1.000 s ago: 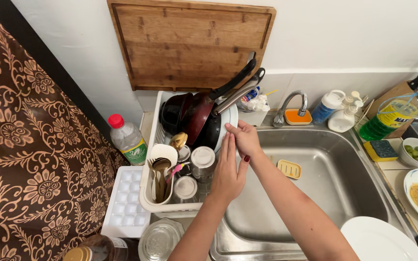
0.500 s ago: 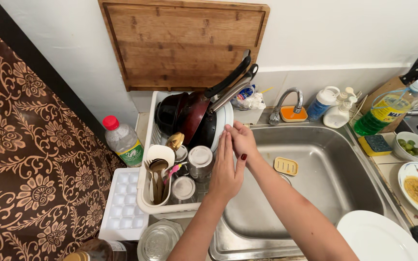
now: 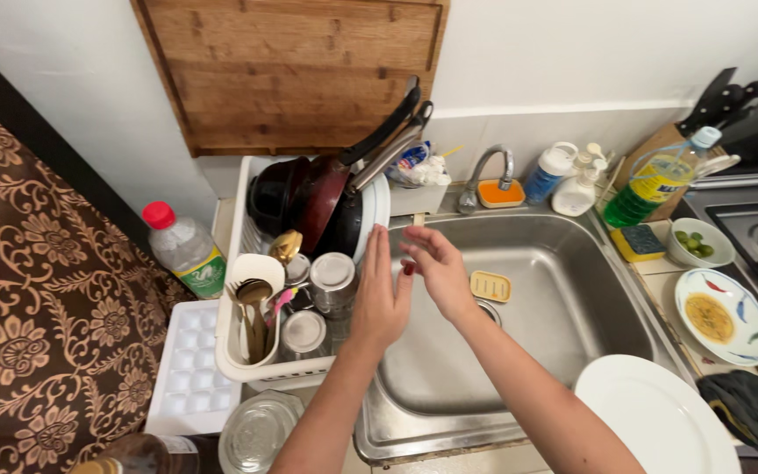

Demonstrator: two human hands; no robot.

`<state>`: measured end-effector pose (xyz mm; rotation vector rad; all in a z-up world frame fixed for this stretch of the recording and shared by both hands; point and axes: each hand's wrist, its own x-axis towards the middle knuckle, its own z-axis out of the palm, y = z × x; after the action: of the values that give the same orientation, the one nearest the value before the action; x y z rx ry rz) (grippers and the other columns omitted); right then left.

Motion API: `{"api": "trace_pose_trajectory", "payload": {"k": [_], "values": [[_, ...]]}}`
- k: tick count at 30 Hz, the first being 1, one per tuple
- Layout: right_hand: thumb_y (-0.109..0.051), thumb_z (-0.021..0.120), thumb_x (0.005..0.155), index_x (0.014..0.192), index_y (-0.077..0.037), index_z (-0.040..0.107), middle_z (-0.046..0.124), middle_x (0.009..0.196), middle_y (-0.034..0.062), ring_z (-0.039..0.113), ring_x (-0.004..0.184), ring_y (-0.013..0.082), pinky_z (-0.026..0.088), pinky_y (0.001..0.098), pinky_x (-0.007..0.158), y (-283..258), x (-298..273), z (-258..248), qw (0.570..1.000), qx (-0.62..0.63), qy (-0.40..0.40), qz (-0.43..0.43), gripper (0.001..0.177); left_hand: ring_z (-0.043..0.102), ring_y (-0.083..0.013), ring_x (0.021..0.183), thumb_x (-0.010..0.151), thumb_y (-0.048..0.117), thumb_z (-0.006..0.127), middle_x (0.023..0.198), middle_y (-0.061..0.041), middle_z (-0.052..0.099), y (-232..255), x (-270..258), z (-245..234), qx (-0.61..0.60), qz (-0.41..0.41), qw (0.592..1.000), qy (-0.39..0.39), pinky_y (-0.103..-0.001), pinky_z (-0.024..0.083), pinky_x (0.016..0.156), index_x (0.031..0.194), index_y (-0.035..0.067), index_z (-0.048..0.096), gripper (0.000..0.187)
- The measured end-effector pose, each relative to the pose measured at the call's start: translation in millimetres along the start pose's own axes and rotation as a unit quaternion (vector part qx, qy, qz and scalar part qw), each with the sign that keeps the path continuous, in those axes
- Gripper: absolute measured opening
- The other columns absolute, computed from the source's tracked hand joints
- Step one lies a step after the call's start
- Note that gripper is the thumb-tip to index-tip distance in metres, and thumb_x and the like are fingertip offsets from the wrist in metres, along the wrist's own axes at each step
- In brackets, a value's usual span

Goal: The person takes plates and cutlery from a dish rack, places them on a dining table, and cleans the table surface using a cloth and a small stick.

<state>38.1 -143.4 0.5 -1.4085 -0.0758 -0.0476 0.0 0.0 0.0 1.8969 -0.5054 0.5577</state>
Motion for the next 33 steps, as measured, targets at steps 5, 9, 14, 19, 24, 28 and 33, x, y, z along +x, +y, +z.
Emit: {"api": "trace_pose_trajectory", "payload": {"k": [5,9,14,19,24,28,33], "values": [[-0.006,0.054,0.098,0.133,0.001,0.057,0.062,0.137,0.0140,0.067,0.116,0.0241,0.059,0.0358,0.093,-9.3,-29.1,-18.5,0.999,0.014,0.030,0.019,0.036,0.028,-0.0430,0.155,0.106,0.027,0.048,0.165,-0.029,0.029,3.9,0.8,-2.3,-0.001,-0.002,1.000,-0.009,-0.046,0.025,0.125,0.157,-0.006,0.028,0.064],[-0.002,0.054,0.098,0.131,0.002,0.059,0.064,0.134,0.0155,0.069,0.110,0.0245,0.059,0.0368,0.090,-6.1,-42.6,-38.9,0.998,0.038,0.043,0.030,0.034,0.033,-0.0425,0.152,0.105,0.025,0.050,0.165,-0.025,0.031,10.1,-0.7,-5.8,0.030,0.003,0.999,-0.021,-0.045,0.031,0.121,0.158,-0.001,0.033,0.060],[0.003,0.047,0.093,0.125,0.002,0.063,0.067,0.128,0.0139,0.071,0.105,0.0235,0.060,0.0366,0.087,-14.3,-56.2,-59.6,0.999,0.014,0.040,0.023,0.036,0.047,-0.0393,0.142,0.101,0.020,0.055,0.157,-0.020,0.044,22.1,-3.4,-8.8,0.059,0.026,0.997,-0.031,-0.043,0.042,0.112,0.150,0.002,0.044,0.054],[0.005,0.047,0.092,0.120,0.003,0.066,0.070,0.122,0.0140,0.072,0.102,0.0224,0.060,0.0360,0.085,-28.6,-71.7,-71.0,0.999,-0.007,0.023,0.029,0.034,0.054,-0.0361,0.135,0.098,0.016,0.056,0.149,-0.016,0.055,27.2,-6.5,-8.4,0.098,0.064,0.992,-0.043,-0.043,0.045,0.109,0.141,0.003,0.054,0.045],[0.015,0.041,0.081,0.113,0.005,0.069,0.072,0.117,0.0128,0.070,0.106,0.0223,0.060,0.0367,0.088,-26.2,-79.5,-80.0,0.999,-0.036,-0.012,0.016,0.044,0.051,-0.0358,0.136,0.099,0.016,0.058,0.149,-0.015,0.054,47.7,-20.1,-5.3,0.100,0.038,0.994,-0.033,-0.043,0.043,0.109,0.141,0.004,0.055,0.043],[0.018,0.040,0.076,0.112,0.005,0.069,0.072,0.116,0.0139,0.068,0.109,0.0230,0.057,0.0367,0.095,-13.9,-79.4,-84.4,0.998,-0.041,-0.056,0.011,0.048,0.051,-0.0342,0.139,0.099,0.014,0.058,0.149,-0.015,0.054,70.4,-39.8,-7.1,0.093,0.026,0.995,-0.011,-0.043,0.043,0.111,0.141,0.004,0.055,0.043],[0.017,0.041,0.081,0.111,0.006,0.069,0.072,0.116,0.0142,0.068,0.111,0.0231,0.055,0.0376,0.100,-5.4,-79.8,-82.1,0.995,-0.034,-0.098,0.013,0.041,0.049,-0.0363,0.141,0.097,0.009,0.060,0.152,-0.017,0.052,91.8,-53.3,-25.0,0.076,0.014,0.996,0.033,-0.043,0.040,0.114,0.143,0.002,0.054,0.047]]}}
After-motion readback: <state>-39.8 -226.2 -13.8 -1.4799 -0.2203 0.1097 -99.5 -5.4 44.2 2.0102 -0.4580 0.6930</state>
